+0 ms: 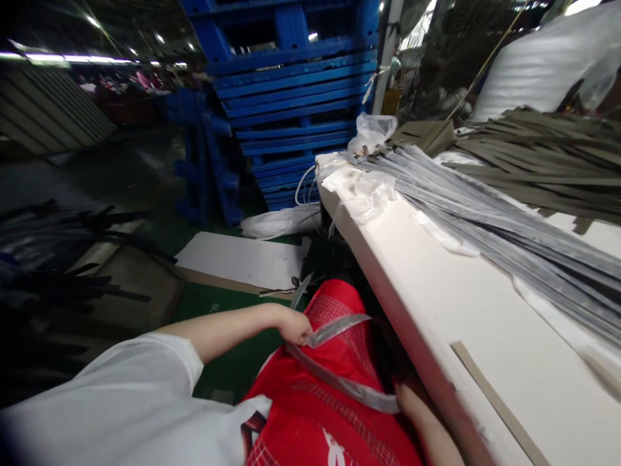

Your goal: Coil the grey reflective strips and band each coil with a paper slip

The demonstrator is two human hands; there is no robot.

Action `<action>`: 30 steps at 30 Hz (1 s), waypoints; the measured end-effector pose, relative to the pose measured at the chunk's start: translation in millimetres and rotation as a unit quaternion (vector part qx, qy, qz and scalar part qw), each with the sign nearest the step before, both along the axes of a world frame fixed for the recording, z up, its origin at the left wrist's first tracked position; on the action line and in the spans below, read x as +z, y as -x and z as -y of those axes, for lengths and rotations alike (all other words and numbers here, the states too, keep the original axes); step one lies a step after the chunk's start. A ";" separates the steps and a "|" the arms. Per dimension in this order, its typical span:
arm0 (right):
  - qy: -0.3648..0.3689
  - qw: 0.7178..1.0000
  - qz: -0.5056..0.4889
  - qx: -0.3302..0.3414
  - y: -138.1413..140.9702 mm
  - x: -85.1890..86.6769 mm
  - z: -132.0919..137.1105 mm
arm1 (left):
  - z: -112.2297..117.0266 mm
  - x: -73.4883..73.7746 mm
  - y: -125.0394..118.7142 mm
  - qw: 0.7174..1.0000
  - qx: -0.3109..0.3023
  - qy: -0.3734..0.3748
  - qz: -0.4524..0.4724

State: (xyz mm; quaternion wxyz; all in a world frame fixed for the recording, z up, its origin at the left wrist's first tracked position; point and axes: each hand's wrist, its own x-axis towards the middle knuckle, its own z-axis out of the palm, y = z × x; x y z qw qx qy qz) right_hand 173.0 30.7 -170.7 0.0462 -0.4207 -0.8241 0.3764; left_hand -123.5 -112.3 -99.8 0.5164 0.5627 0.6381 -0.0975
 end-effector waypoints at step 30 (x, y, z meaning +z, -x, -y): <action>0.203 0.971 -0.053 0.117 9.1 53.0 12.1 | -56.7 31.6 -27.1 0.935 -0.078 0.180 0.295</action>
